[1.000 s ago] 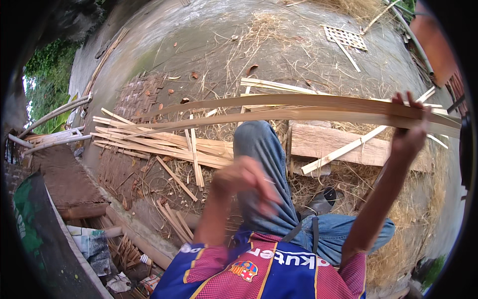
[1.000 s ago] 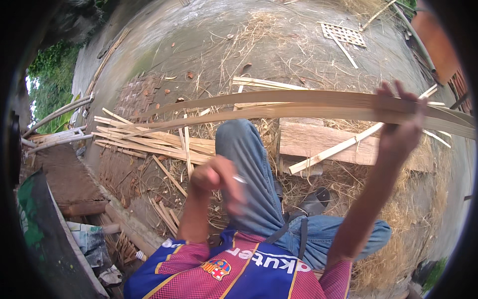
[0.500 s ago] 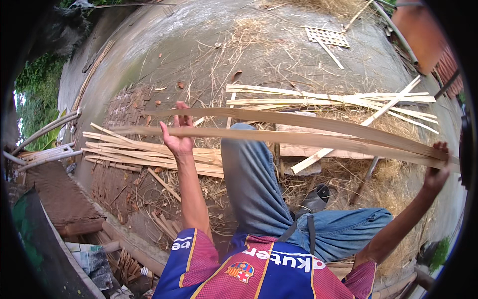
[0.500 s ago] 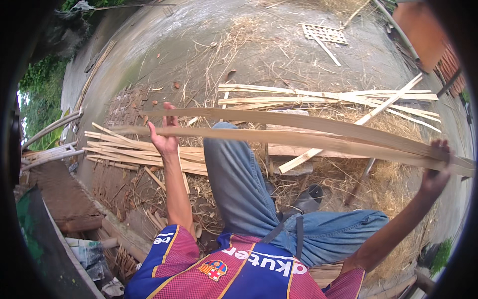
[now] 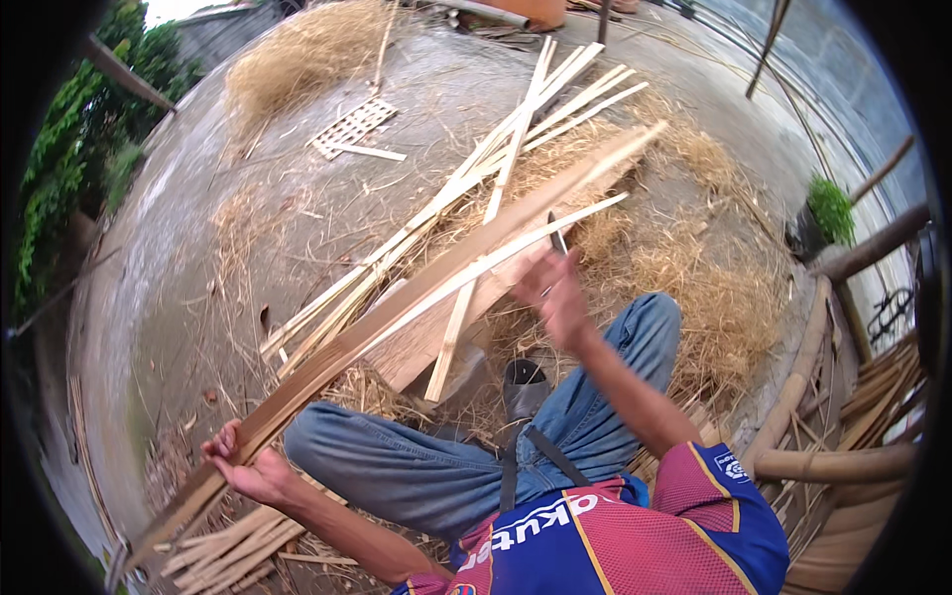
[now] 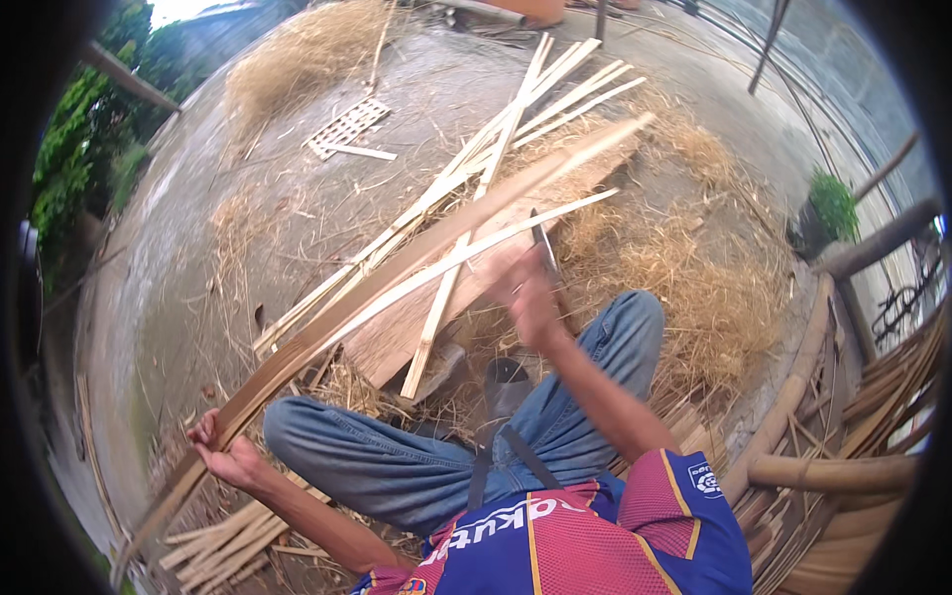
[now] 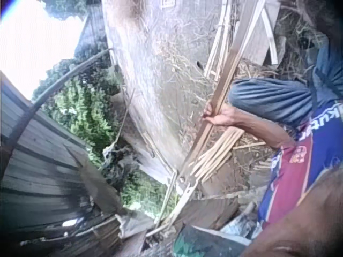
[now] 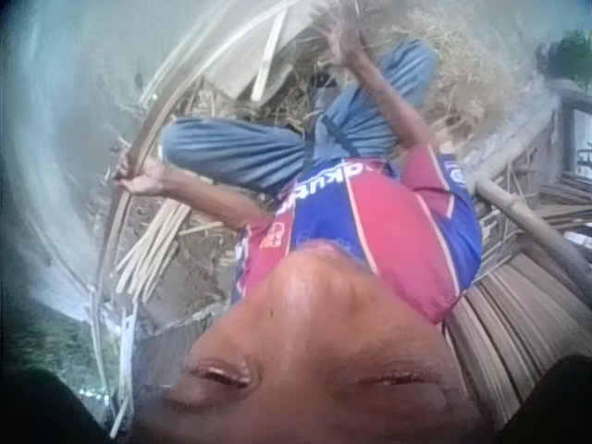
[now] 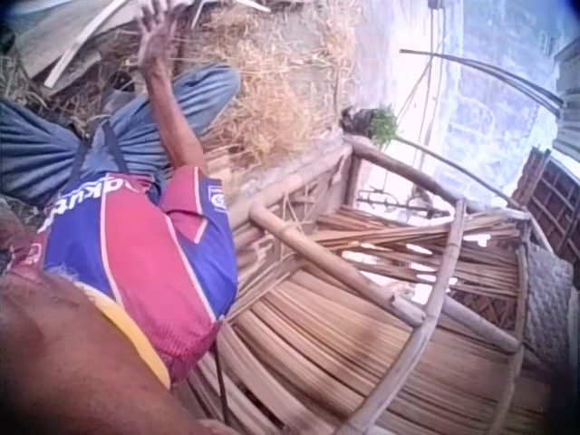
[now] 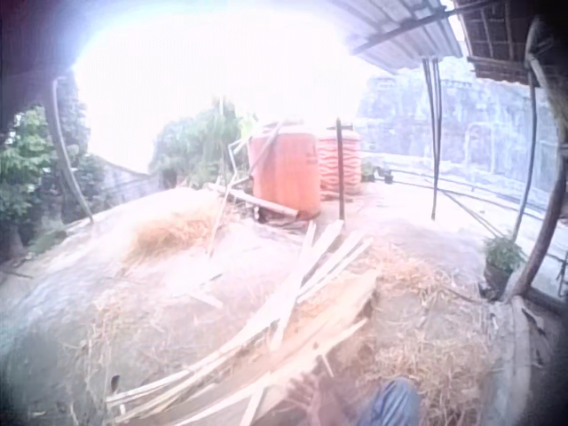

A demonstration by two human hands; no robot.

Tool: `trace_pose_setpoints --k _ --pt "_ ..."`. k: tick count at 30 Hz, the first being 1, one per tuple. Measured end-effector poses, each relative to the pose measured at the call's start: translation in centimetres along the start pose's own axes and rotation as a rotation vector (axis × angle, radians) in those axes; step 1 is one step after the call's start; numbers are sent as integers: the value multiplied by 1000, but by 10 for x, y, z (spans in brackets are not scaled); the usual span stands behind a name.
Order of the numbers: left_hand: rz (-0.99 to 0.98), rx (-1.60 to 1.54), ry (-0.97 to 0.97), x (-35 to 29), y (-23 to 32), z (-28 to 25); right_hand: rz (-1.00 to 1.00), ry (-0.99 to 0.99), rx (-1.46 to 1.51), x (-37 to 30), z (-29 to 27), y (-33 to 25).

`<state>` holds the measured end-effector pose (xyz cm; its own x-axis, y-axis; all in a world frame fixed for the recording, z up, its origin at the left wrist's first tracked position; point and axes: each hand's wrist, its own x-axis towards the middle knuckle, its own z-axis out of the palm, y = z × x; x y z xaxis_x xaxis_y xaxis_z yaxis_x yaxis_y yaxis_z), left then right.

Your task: The person sits on the ground and repeatedly splits long bamboo strips into thinner slats using a fixed blade. They handle the strips one at a time, aligning them and pulling them through the blade to produce uniform pieces.

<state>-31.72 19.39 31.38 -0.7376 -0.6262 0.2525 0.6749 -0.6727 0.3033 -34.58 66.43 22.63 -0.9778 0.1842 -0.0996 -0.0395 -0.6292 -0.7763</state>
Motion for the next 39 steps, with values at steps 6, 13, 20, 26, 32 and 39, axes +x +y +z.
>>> trace_pose_setpoints --k 6,13,20,26,32,39 --pt "-16 6 241 -41 -57 44 1 -506 -252 -112 131 96" --pt "-320 35 219 -132 -85 98 -79 -338 158 -95 236 63" --pt "-760 732 -771 -168 -53 99 -146 -69 227 -13 184 -4" --pt "-10 1844 -957 -136 76 78 -78 207 184 48 101 -55" --pt "-499 2189 -1001 -150 85 30 -117 53 141 57 81 -65" --pt "-727 2005 -714 -155 78 26 -210 -8 59 94 108 -101"
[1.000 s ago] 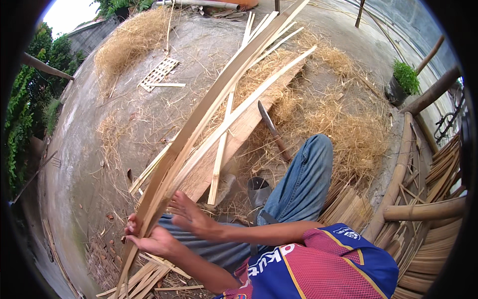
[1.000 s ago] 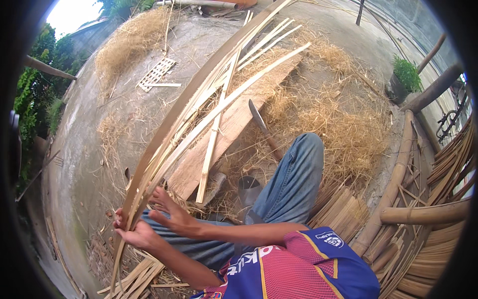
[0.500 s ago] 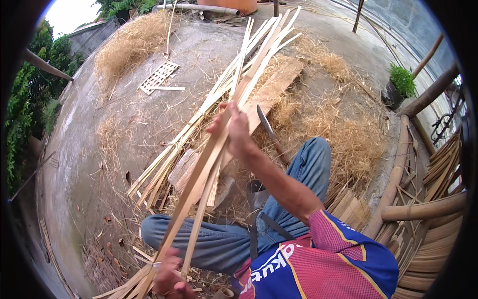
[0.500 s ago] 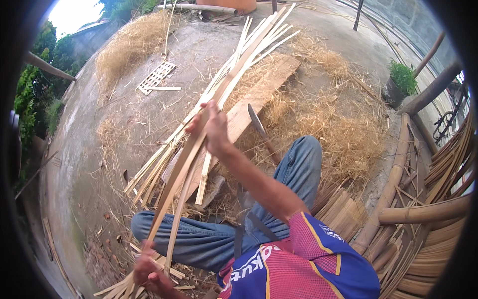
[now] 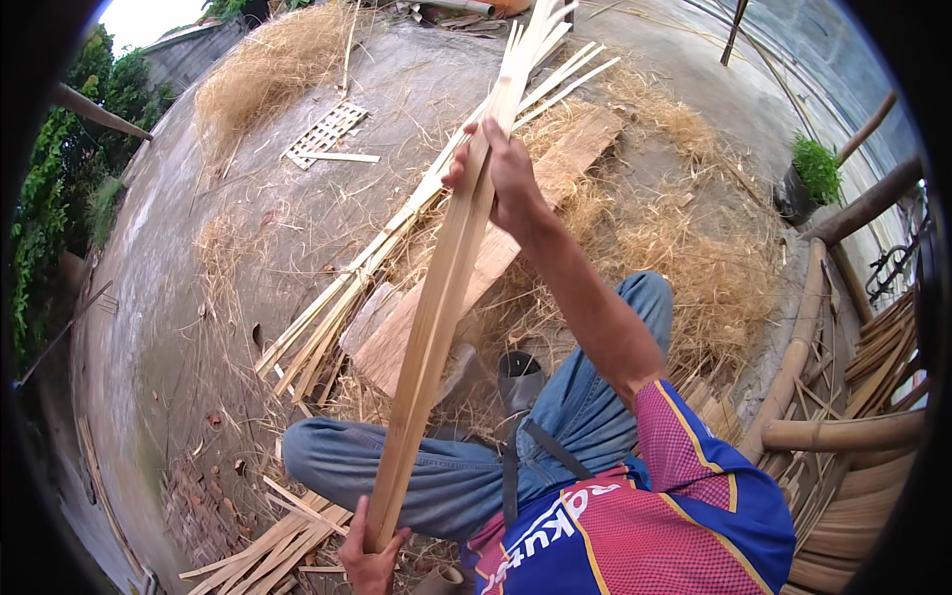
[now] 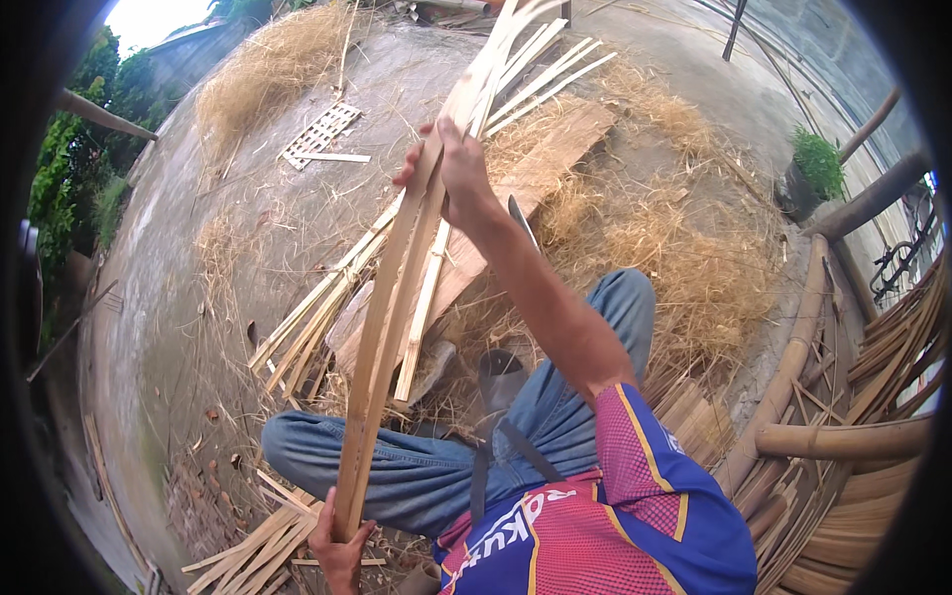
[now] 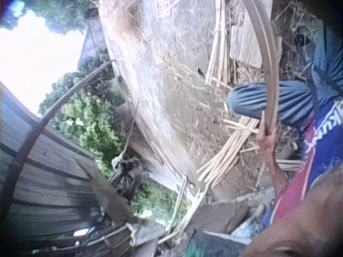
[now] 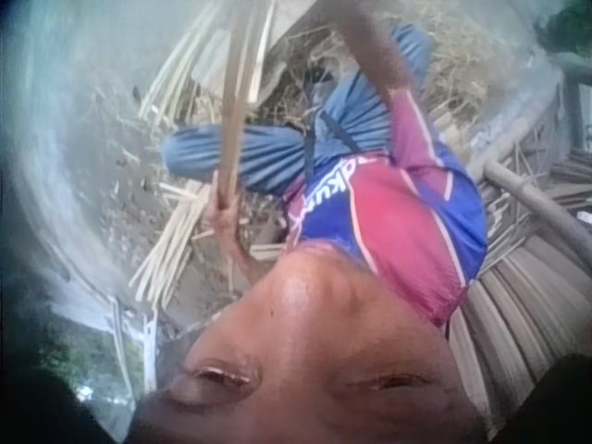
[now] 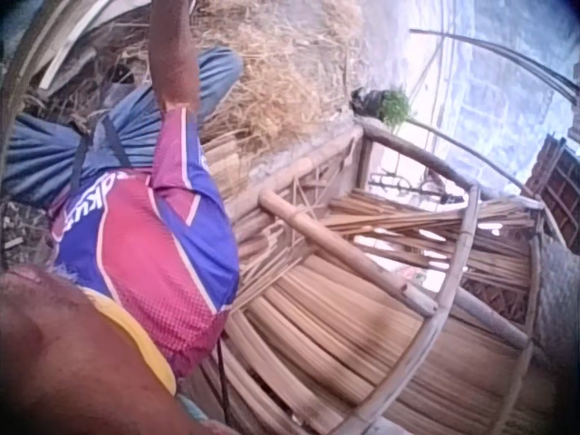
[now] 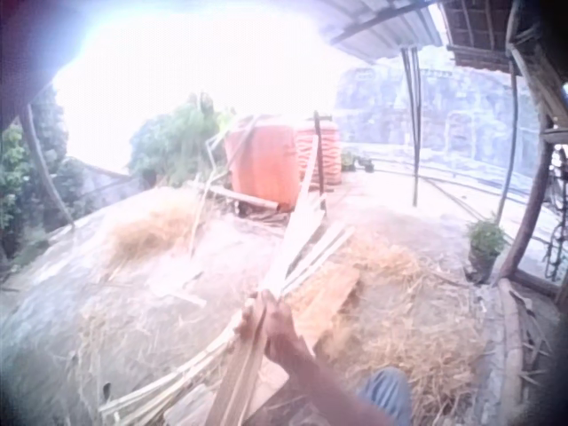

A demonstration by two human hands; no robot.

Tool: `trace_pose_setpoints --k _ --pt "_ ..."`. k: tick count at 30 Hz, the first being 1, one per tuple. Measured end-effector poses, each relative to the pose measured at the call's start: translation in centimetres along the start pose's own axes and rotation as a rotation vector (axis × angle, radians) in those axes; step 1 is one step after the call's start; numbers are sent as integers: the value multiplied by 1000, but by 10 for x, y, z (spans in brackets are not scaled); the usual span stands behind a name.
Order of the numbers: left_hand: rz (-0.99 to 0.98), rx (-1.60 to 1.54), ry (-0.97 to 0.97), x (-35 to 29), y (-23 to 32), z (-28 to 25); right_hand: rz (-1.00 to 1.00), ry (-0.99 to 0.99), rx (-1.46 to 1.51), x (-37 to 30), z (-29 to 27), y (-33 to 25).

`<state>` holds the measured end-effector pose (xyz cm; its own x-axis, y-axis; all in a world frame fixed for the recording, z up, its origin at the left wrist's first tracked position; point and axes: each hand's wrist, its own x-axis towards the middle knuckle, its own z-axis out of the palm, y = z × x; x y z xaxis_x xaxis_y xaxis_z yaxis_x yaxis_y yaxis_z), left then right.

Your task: The person sits on the ground and repeatedly splits long bamboo strips into thinner slats using a fixed blade. They handle the strips one at a time, aligning them and pulling them through the blade to produce uniform pieces.

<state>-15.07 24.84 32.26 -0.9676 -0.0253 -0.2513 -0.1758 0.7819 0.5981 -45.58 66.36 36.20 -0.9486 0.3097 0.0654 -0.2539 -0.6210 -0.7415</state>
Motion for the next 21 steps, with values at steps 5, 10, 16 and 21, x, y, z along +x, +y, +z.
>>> trace_pose_setpoints --k 5,10,16,21 --pt "39 -289 -17 53 85 0 8 -51 -5 79 -9 -26" --pt "298 -131 66 144 144 69 146 251 -357 77 -83 35" --pt "330 -90 29 219 146 174 457 341 -263 -125 -140 151" --pt "197 -207 -104 240 114 202 587 291 -176 -196 -86 161"
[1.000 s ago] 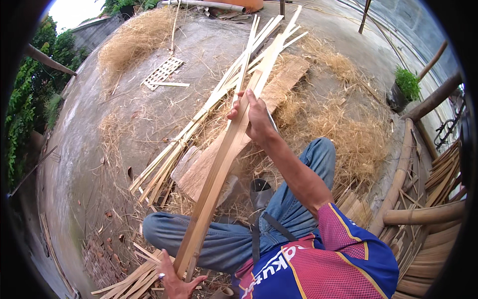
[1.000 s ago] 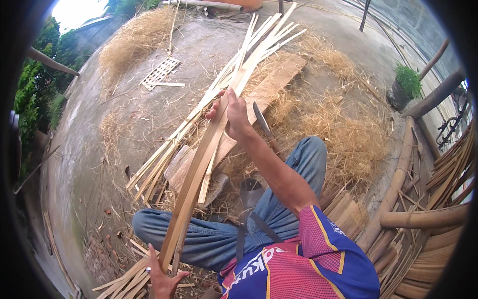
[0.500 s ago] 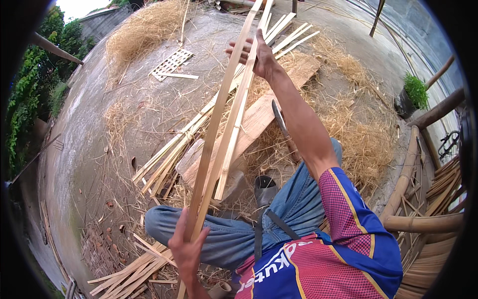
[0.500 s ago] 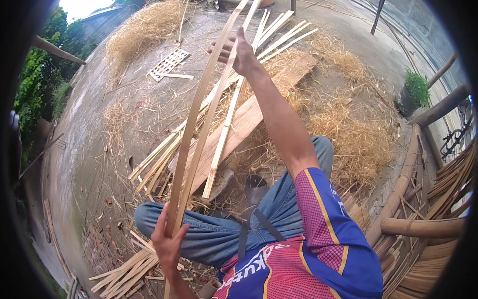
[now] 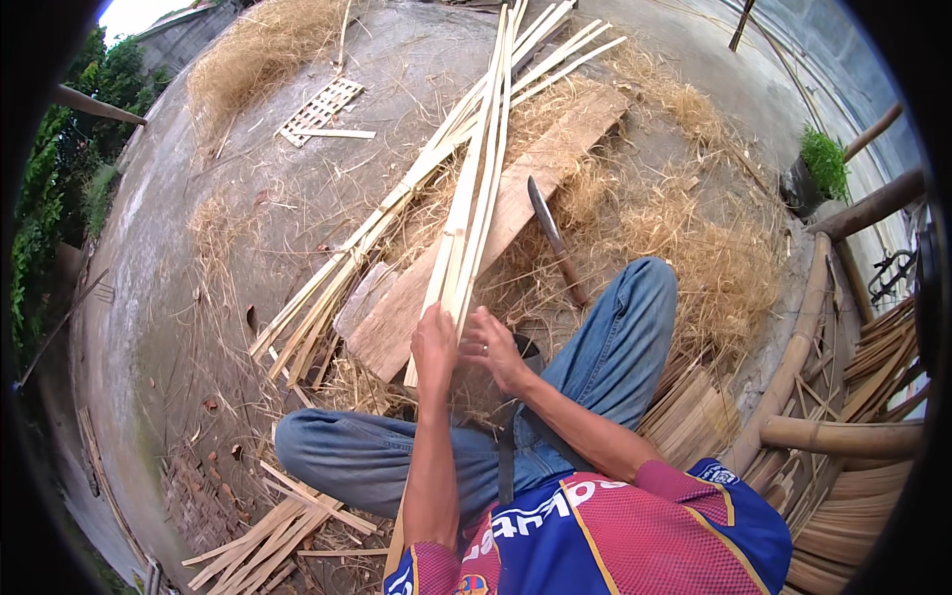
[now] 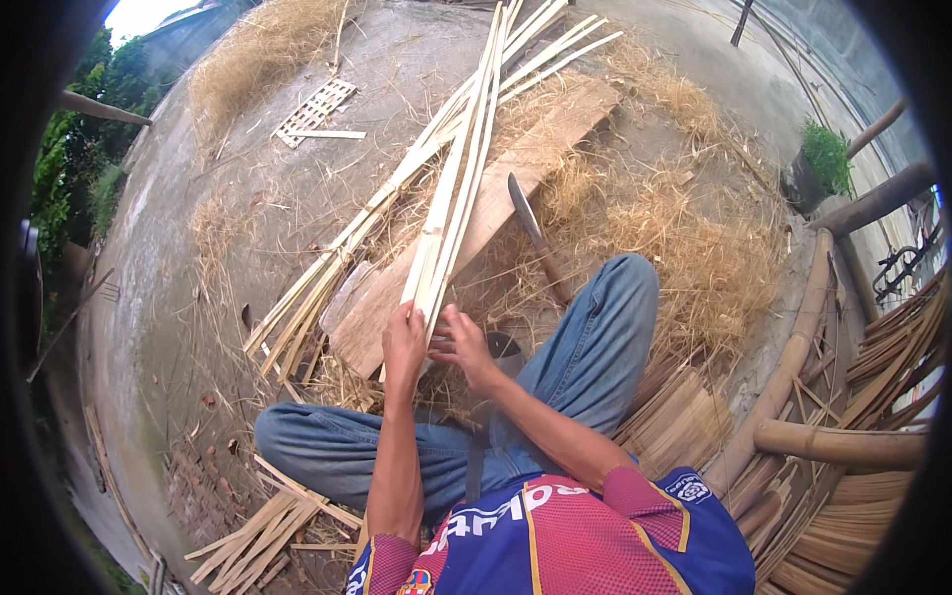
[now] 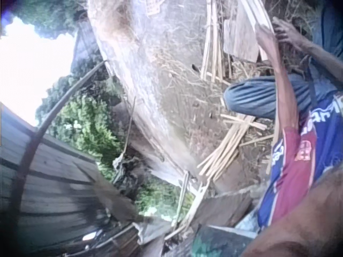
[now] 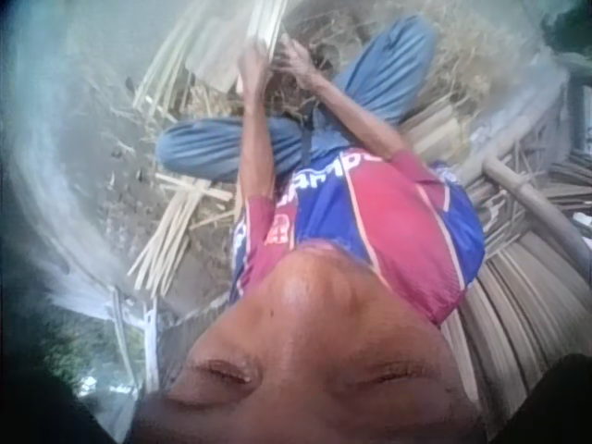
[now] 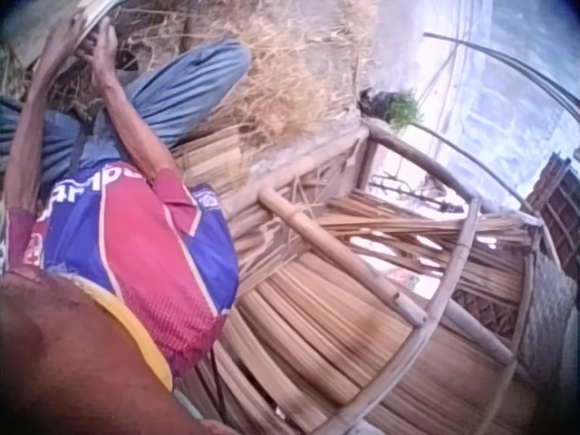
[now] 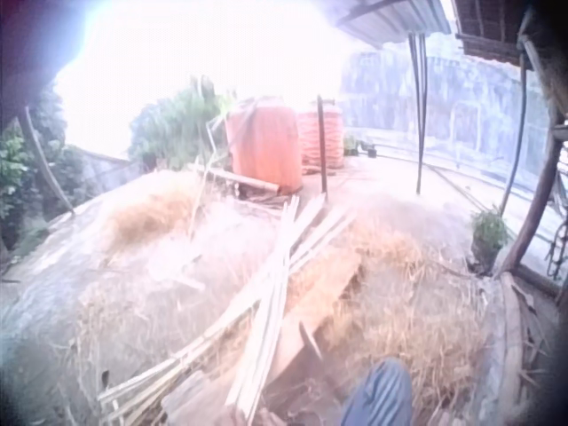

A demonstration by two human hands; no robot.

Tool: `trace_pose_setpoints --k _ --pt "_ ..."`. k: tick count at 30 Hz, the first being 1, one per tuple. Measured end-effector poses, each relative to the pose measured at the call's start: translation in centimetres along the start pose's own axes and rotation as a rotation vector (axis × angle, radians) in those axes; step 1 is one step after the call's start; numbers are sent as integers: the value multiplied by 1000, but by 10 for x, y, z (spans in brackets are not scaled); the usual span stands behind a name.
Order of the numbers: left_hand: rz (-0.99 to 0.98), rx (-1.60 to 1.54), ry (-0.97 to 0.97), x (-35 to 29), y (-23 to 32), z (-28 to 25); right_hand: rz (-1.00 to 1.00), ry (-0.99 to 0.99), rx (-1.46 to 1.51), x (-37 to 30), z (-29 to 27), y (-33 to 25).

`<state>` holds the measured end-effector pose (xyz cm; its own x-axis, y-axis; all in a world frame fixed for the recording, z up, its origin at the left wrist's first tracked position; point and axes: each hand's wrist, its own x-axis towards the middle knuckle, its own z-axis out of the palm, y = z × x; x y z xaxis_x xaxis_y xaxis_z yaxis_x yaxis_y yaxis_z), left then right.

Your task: The person sits on the ground and repeatedly splits long bamboo strips into thinner slats using a fixed blade. They handle the strips one at a time, aligning them and pulling them through the blade to produce uniform pieces.

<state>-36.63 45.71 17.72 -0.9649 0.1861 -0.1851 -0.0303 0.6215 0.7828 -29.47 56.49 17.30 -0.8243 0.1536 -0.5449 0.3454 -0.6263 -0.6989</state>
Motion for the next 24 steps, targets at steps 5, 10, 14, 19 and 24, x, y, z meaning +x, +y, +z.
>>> trace_pose_setpoints --k 5,10,14,19,24 --pt "77 106 -6 -26 37 -31 -156 -36 -17 26 5 14" --pt "-67 362 -191 -91 44 -84 -204 69 -13 38 -5 16" --pt "-37 294 -115 -122 22 -79 -290 82 -85 37 -2 7" --pt "83 48 43 -113 13 -61 -521 236 -334 43 5 -4" --pt "19 116 -12 -99 12 -50 -235 126 -69 63 -17 -2"
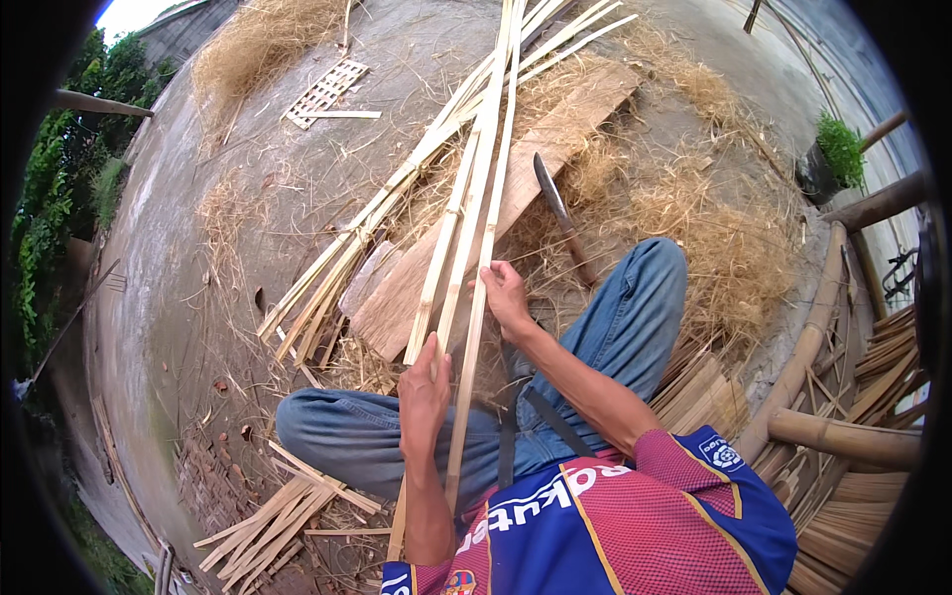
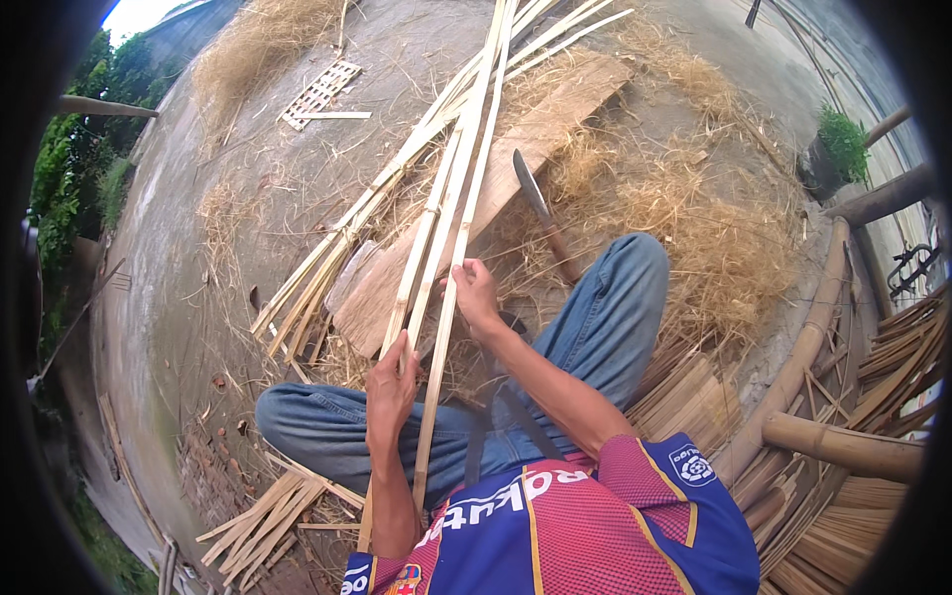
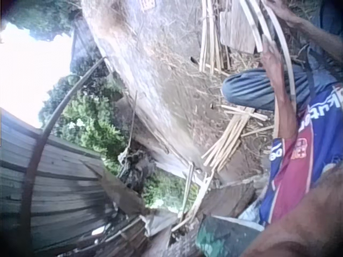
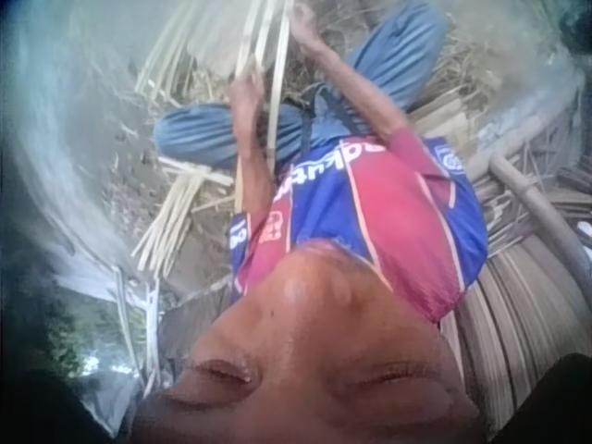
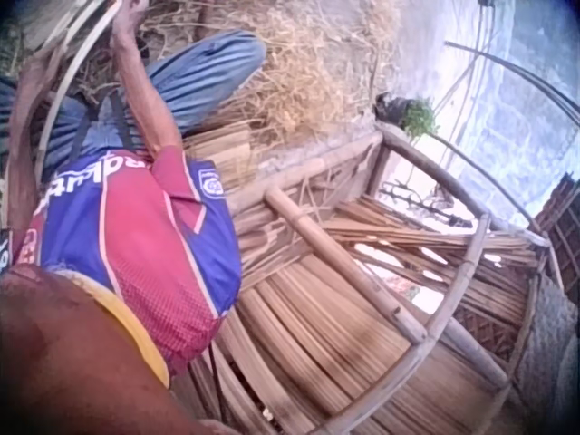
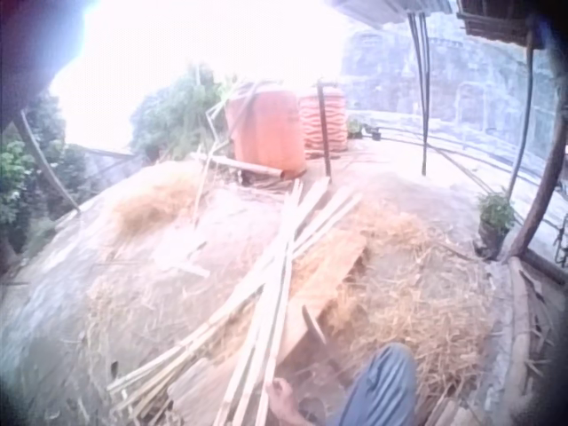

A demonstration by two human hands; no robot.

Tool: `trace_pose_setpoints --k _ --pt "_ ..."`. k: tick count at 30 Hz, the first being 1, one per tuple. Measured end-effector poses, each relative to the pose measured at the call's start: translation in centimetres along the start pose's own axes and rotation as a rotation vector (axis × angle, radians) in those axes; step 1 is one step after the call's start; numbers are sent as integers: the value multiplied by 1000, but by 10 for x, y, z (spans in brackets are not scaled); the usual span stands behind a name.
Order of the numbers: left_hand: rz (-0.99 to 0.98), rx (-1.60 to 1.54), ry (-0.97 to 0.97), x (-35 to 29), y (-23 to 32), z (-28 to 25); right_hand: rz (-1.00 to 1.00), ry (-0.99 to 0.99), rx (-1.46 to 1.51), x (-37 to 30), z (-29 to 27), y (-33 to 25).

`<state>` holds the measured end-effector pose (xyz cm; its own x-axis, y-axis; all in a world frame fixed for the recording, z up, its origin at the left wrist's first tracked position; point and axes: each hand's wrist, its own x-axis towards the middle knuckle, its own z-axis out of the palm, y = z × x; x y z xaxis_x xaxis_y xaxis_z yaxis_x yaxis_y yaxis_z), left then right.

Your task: The person sits on the ground and repeatedly splits long bamboo strips into thinner slats using a fixed blade. They handle the strips one at a time, aligning them and pulling them through the blade to produce uniform pieces.

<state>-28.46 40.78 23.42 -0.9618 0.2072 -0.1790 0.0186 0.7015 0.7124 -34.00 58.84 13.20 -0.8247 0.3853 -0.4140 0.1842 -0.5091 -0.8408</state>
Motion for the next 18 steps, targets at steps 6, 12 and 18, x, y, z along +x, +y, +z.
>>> trace_pose_setpoints --k 6,12,18 --pt "-12 38 10 -3 -5 2 -156 187 23 63 -25 4" --pt "-110 163 -42 -4 17 -5 -136 203 -200 132 -26 -29" --pt "-23 76 4 2 -6 5 -146 319 -95 174 -35 -1"
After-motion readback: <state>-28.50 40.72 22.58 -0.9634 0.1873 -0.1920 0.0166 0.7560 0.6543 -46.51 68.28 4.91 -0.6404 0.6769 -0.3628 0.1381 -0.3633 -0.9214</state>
